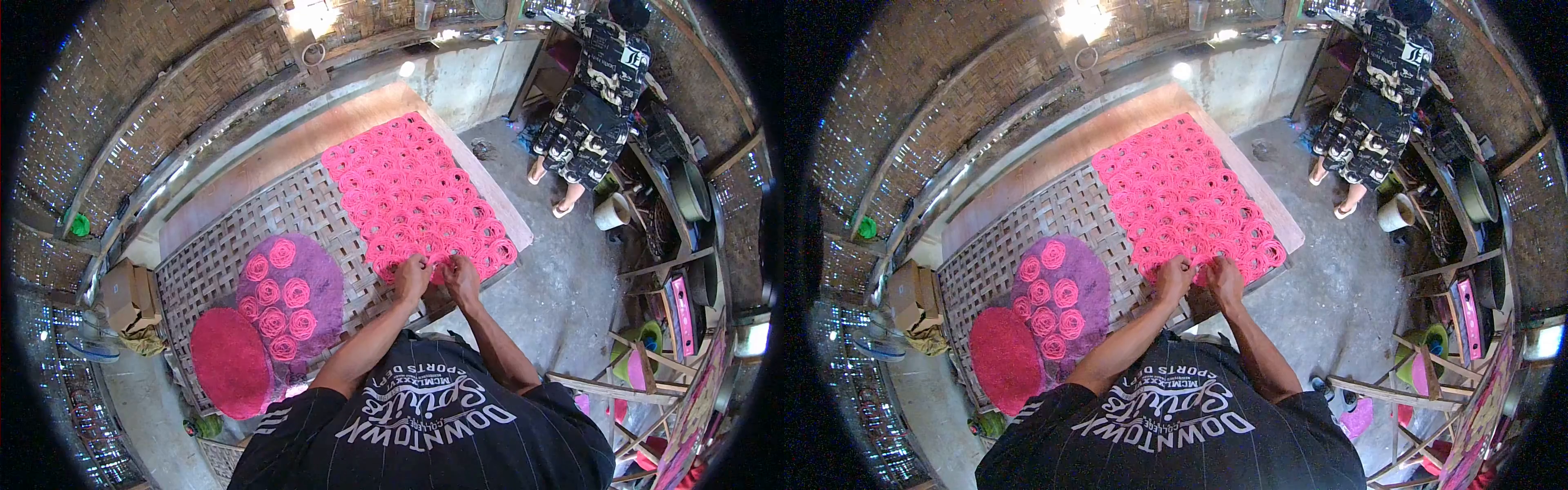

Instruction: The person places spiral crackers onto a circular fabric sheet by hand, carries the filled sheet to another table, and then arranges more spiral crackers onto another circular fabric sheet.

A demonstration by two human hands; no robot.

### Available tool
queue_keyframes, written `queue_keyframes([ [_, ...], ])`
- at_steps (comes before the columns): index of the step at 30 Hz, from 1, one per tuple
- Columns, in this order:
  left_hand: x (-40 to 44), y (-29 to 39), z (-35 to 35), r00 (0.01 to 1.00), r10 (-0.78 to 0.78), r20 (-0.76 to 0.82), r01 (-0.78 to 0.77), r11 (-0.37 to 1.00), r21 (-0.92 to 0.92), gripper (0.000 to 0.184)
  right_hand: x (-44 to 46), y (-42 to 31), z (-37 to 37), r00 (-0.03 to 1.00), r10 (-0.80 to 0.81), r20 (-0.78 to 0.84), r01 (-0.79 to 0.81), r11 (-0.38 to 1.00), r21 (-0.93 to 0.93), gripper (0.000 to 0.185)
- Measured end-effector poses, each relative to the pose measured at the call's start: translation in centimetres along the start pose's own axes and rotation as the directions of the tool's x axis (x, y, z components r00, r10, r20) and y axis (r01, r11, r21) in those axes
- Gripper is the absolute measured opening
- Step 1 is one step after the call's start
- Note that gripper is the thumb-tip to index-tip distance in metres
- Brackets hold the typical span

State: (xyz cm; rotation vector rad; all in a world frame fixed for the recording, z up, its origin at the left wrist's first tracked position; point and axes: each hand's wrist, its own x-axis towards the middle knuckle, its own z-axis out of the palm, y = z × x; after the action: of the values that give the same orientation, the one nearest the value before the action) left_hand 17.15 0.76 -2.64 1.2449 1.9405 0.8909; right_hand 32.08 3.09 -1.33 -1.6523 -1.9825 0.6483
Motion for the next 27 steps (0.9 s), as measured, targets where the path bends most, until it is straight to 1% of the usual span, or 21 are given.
queue_keyframes([
  [1,0.0,0.1,0.0,1.0,0.03,0.002,-0.03,0.998,0.059,0.027,0.2,0.3,0.2,0.999,-0.032,-0.005,0.032,0.999,-0.022,0.031],
  [2,0.0,0.5,-0.2,0.998,0.058,0.005,-0.058,0.991,0.117,0.03,0.5,0.5,0.4,1.0,-0.031,0.004,0.031,0.999,-0.023,0.031],
  [4,-1.2,2.0,-1.4,0.995,0.083,-0.061,-0.074,0.988,0.137,0.03,0.8,0.6,0.8,0.999,-0.033,0.025,0.033,0.999,-0.024,0.033],
  [5,-1.7,2.7,-2.2,0.991,0.093,-0.096,-0.078,0.986,0.148,0.029,0.9,0.5,0.6,0.998,-0.056,-0.013,0.055,0.998,-0.042,0.033],
  [8,-4.1,1.5,-5.0,0.984,0.105,-0.141,-0.095,0.993,0.075,0.036,0.2,-0.4,-0.3,0.987,-0.117,-0.11,0.108,0.991,-0.083,0.033],
  [9,-5.1,0.8,-6.4,0.994,-0.044,-0.102,0.045,0.999,0.008,0.035,-0.1,-0.4,-0.6,0.982,-0.125,-0.14,0.113,0.99,-0.089,0.033],
  [10,-5.7,-1.2,-7.6,0.976,-0.017,-0.216,0.024,0.999,0.03,0.034,-0.5,-0.6,-0.7,0.977,-0.136,-0.166,0.122,0.988,-0.091,0.032],
  [11,-6.3,-3.8,-8.7,0.944,0.013,-0.329,0.006,0.998,0.057,0.034,-1.0,-0.9,-0.9,0.984,-0.108,-0.142,0.102,0.994,-0.047,0.033],
  [12,-6.9,-6.0,-10.3,0.899,0.048,-0.434,-0.01,0.996,0.09,0.034,-1.4,-1.4,-1.2,0.99,-0.081,-0.117,0.08,0.997,-0.006,0.033],
  [13,-7.5,-7.6,-12.8,0.869,0.091,-0.486,0.021,0.975,0.22,0.035,-1.8,-1.9,-1.5,0.994,-0.053,-0.093,0.056,0.998,0.032,0.033],
  [14,-7.9,-8.9,-15.4,0.84,0.141,-0.524,0.057,0.937,0.344,0.037,-2.2,-2.4,-1.6,0.995,-0.073,-0.068,0.076,0.996,0.042,0.032],
  [16,-8.2,-11.7,-18.9,0.792,0.203,-0.575,0.163,0.839,0.52,0.042,-2.7,-3.6,-2.0,0.994,-0.106,-0.033,0.108,0.992,0.058,0.03],
  [17,-8.0,-13.2,-20.3,0.773,0.242,-0.586,0.211,0.774,0.597,0.045,-3.0,-5.1,-2.5,0.997,-0.07,0.018,0.068,0.995,0.079,0.031],
  [19,-7.3,-16.2,-22.0,0.84,0.183,-0.511,0.238,0.723,0.649,0.049,-3.4,-5.2,-1.1,0.994,-0.103,0.047,0.096,0.987,0.132,0.03],
  [21,-6.6,-16.7,-23.5,0.906,0.094,-0.413,0.235,0.7,0.675,0.051,-3.8,-5.6,-0.4,0.99,-0.131,0.052,0.121,0.979,0.162,0.03],
  [22,-6.3,-16.8,-23.8,0.916,0.083,-0.393,0.232,0.691,0.685,0.049,-4.0,-5.9,0.1,0.988,-0.145,0.048,0.135,0.977,0.168,0.029],
  [24,-6.6,-14.2,-25.0,0.936,0.056,-0.348,0.223,0.672,0.706,0.045,-4.8,-6.7,0.4,0.984,-0.165,0.063,0.154,0.976,0.157,0.028],
  [26,-5.6,-15.5,-25.5,0.921,-0.002,-0.39,0.284,0.689,0.667,0.045,-5.2,-7.8,0.4,0.977,-0.189,0.095,0.176,0.976,0.128,0.028],
  [27,-5.2,-16.1,-25.7,0.912,-0.034,-0.409,0.315,0.696,0.646,0.045,-5.8,-9.0,-0.1,0.983,-0.133,0.13,0.11,0.979,0.17,0.028],
])
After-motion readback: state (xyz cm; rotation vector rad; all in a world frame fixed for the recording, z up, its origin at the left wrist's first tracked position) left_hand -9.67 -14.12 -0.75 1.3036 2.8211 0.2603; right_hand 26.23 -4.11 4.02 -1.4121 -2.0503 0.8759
